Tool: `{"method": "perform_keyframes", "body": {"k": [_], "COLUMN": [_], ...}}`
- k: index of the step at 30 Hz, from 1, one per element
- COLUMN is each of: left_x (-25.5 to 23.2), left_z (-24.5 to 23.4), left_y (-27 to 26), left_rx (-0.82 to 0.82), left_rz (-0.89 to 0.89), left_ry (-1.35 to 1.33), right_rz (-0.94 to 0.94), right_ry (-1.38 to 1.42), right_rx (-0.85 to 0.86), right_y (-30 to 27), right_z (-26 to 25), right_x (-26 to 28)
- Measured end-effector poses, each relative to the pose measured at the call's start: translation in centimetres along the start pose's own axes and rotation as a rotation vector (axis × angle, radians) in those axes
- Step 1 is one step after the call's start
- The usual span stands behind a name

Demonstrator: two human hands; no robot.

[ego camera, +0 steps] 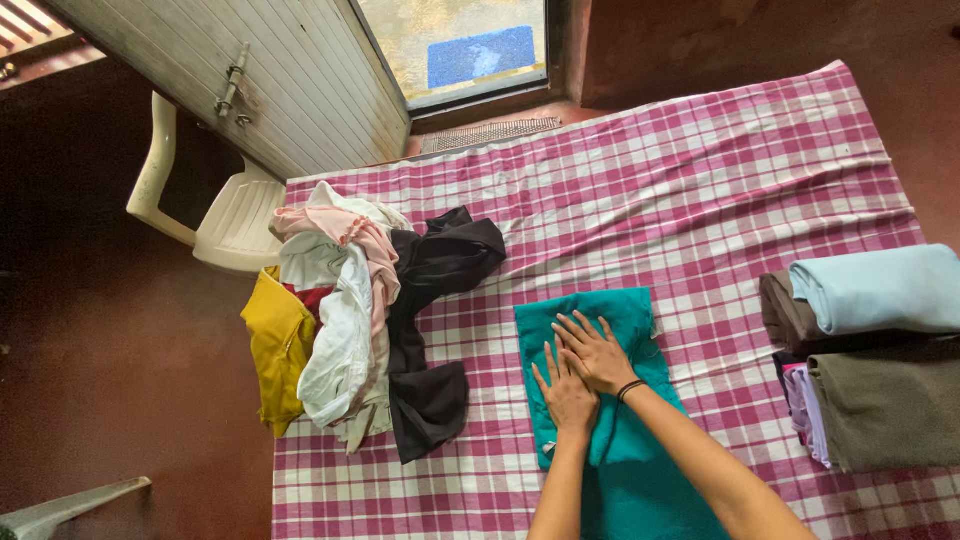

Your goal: The person folds a teal blouse and a pair of black pants on a table covered with a checkered cloth. The person smooths the fabric, folds the sleeves and sides, and stacks the folded items on the right side of the table.

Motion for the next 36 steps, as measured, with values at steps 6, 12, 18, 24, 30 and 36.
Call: {"method": "perform_keyframes", "body": {"k": [6,12,18,24,30,36], "left_x": [-0.2,-0.4,-0.5,-0.4,-0.5,-0.4], "left_z": [-0.7,-1.4,-1.4,-1.1,-1.6,-2.4], "left_y": [0.1,0.3,0.3,0.3,0.3,0.2], "left_rx": [-0.02,0.005,0.008,0.046,0.009,-0.028], "left_rz": [0.011,-0.009,-0.005,-0.022,-0.004,0.029], "left_ry": [0.027,-0.007,0.005,-0.005,0.01,-0.136], "right_rz": [-0.065,-0.042,0.021,-0.024,0.044,-0.031], "right_ry": [-0.146,-0.166,-0.205,-0.288,-0.06,-0.015], "right_rx": [-0.059,-0.071,-0.103,-0.074,0.034,0.39], "right_y": [1.8,2.2,3.9,6.2,7.2,8.3], "right_z": [-0.5,-0.4,-0.3,0.0,-0.5,2.3], "right_x": [-1.4,-1.8,-3.0,-4.8,-6.8,-9.3]}}
Point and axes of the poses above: each hand's wrist, its own y-axis towards the middle knuckle, its own z-axis out of the palm, x = y × z, the point moved 10 cm from there along y, towards the middle knuckle, and after that the axes turned 7 degrees about -x, right-handed, at the moved point
